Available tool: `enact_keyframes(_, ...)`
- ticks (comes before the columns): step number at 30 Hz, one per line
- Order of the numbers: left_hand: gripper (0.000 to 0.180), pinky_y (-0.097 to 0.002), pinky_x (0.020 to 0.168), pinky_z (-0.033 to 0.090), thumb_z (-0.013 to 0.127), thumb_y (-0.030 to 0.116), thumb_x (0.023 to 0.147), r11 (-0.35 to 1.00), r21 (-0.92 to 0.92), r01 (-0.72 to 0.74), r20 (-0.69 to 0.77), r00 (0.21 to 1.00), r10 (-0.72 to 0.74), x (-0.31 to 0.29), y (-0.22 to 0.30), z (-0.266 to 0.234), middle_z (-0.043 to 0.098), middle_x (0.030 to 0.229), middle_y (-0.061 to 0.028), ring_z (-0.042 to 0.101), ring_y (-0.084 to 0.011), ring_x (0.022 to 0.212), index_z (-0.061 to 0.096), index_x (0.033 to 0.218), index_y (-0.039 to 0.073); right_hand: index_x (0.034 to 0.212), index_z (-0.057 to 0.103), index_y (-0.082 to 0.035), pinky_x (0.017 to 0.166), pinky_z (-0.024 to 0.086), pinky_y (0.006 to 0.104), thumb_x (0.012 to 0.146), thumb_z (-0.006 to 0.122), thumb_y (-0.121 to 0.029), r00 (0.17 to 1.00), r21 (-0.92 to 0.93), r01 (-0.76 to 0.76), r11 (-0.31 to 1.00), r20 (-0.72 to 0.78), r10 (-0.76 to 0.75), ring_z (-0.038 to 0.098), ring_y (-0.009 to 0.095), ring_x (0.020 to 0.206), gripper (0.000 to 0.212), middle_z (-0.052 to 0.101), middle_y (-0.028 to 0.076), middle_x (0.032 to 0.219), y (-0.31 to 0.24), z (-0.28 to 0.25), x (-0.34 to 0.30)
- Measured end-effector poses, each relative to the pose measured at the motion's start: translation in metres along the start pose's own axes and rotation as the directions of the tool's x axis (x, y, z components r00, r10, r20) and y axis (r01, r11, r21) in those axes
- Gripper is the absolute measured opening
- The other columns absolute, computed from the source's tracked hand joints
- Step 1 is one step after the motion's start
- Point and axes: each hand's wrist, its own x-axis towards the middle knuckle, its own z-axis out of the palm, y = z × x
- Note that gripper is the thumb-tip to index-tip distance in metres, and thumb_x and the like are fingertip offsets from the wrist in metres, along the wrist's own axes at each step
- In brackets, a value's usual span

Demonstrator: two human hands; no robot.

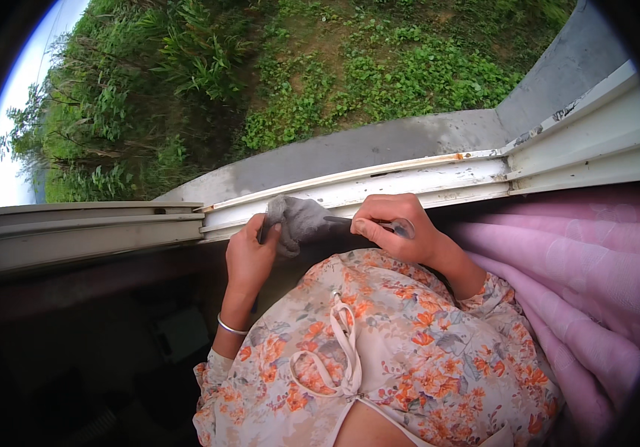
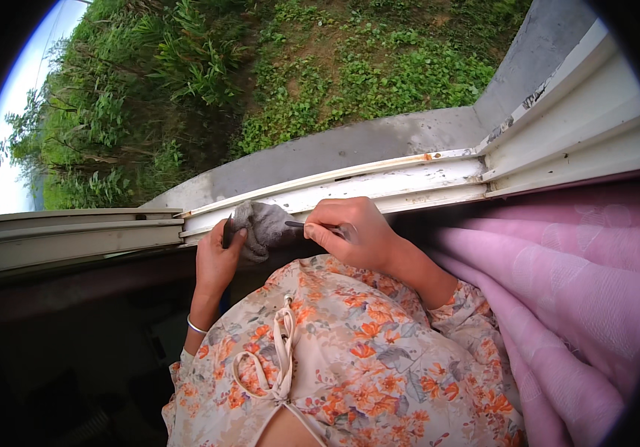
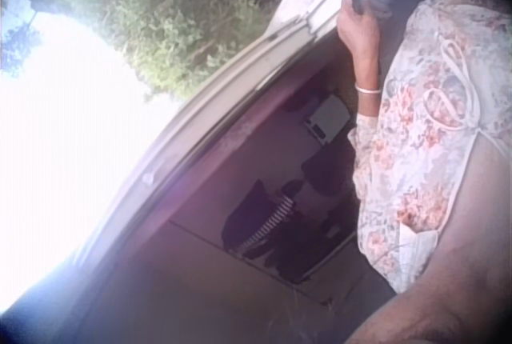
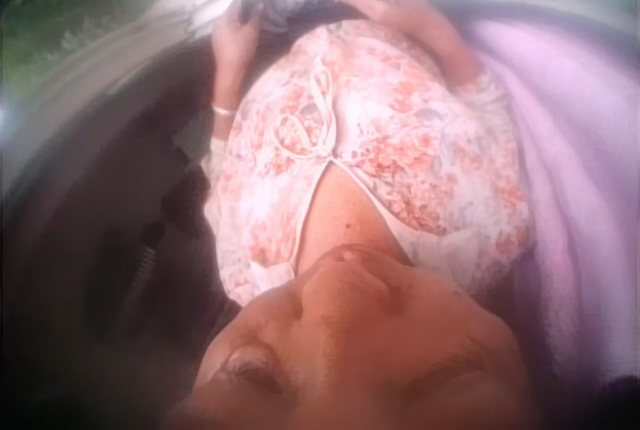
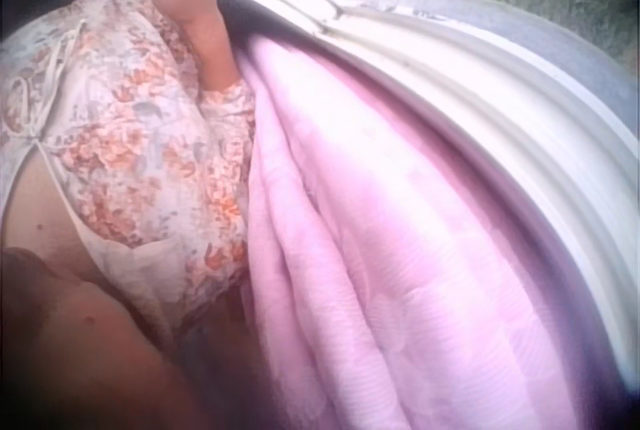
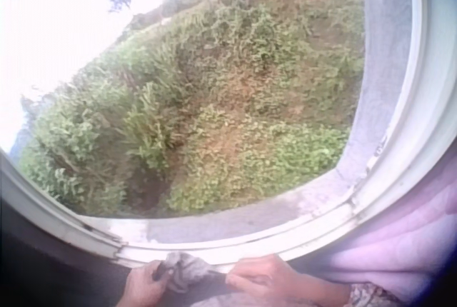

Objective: The person cleans the window frame using a cloth and a scraper. They wipe the frame, scrape off residue, and wipe again, repeating the process along the frame.

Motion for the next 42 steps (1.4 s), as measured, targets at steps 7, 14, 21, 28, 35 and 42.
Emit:
enact_keyframes(7, 0.029, -0.0488, 0.070, 0.052, 0.067, 0.035, 0.093, 0.989, 0.139, 0.051, -0.007, 0.999, -0.051, 0.007, 0.010, 0.011, 0.069, 0.084, -0.0213, 0.067, -0.0434, 0.082, 0.069, 0.107, 0.009, 0.084, 0.067, -0.001, 0.060, 0.049, 0.0393, 0.089, 0.066, -0.010, 0.998, -0.129, 0.035, 0.991, 0.060, -0.027, 0.062, 0.032, 0.066, 0.010, 0.065, 0.013, 0.076, 0.004, 0.012, -0.001)
enact_keyframes(14, 0.026, -0.0490, 0.063, 0.050, 0.066, 0.028, 0.095, 0.989, 0.150, -0.011, -0.166, 0.985, 0.036, -0.003, 0.014, 0.017, 0.067, 0.075, -0.0175, 0.068, -0.0420, 0.075, 0.060, 0.117, 0.016, 0.080, 0.063, -0.003, 0.060, 0.049, 0.0440, 0.089, 0.063, -0.011, 0.999, -0.330, -0.002, 0.944, 0.035, 0.014, 0.063, 0.036, 0.068, 0.012, 0.062, 0.014, 0.075, 0.002, 0.005, -0.003)
enact_keyframes(21, 0.019, -0.0465, 0.055, 0.046, 0.066, 0.021, 0.095, 0.956, 0.248, -0.158, -0.100, 0.977, 0.187, -0.008, 0.001, 0.024, 0.061, 0.062, -0.0124, 0.064, -0.0382, 0.061, 0.058, 0.112, 0.017, 0.084, 0.064, 0.000, 0.060, 0.049, 0.0424, 0.091, 0.062, -0.011, 0.986, -0.219, -0.160, 0.962, -0.090, 0.144, 0.063, 0.037, 0.067, 0.013, 0.064, 0.017, 0.076, -0.006, 0.011, -0.007)
enact_keyframes(28, 0.018, -0.0519, 0.061, 0.050, 0.065, 0.027, 0.094, 0.977, 0.189, -0.098, 0.018, 0.995, 0.096, -0.002, 0.003, 0.013, 0.066, 0.068, -0.0176, 0.066, -0.0420, 0.067, 0.066, 0.091, 0.010, 0.091, 0.068, 0.005, 0.061, 0.051, 0.0253, 0.098, 0.059, -0.007, 0.885, 0.105, -0.464, 0.880, 0.012, 0.465, 0.064, 0.011, 0.071, 0.017, 0.068, 0.007, 0.086, 0.005, 0.028, 0.005)
enact_keyframes(35, 0.024, -0.0374, 0.066, 0.052, 0.072, 0.027, 0.092, 1.000, 0.016, 0.002, 0.182, 0.983, -0.005, 0.023, -0.012, 0.008, 0.071, 0.075, -0.0128, 0.069, -0.0254, 0.070, 0.073, 0.101, 0.004, 0.092, 0.068, 0.003, 0.065, 0.054, 0.0261, 0.100, 0.058, -0.010, 0.917, 0.197, -0.392, 0.899, 0.010, 0.398, 0.066, 0.011, 0.075, 0.019, 0.068, 0.005, 0.086, 0.016, 0.092, 0.026)
enact_keyframes(42, 0.019, -0.0248, 0.075, 0.051, 0.075, 0.012, 0.093, 0.736, -0.647, 0.200, 0.248, 0.968, -0.044, 0.025, -0.055, 0.026, 0.073, 0.091, -0.0024, 0.062, -0.0069, 0.080, 0.072, 0.102, -0.004, 0.087, 0.069, 0.002, 0.066, 0.056, 0.0264, 0.099, 0.057, -0.014, 0.846, 0.523, -0.470, 0.711, 0.037, 0.532, 0.069, 0.015, 0.072, 0.024, 0.069, 0.007, 0.082, 0.022, 0.098, 0.033)
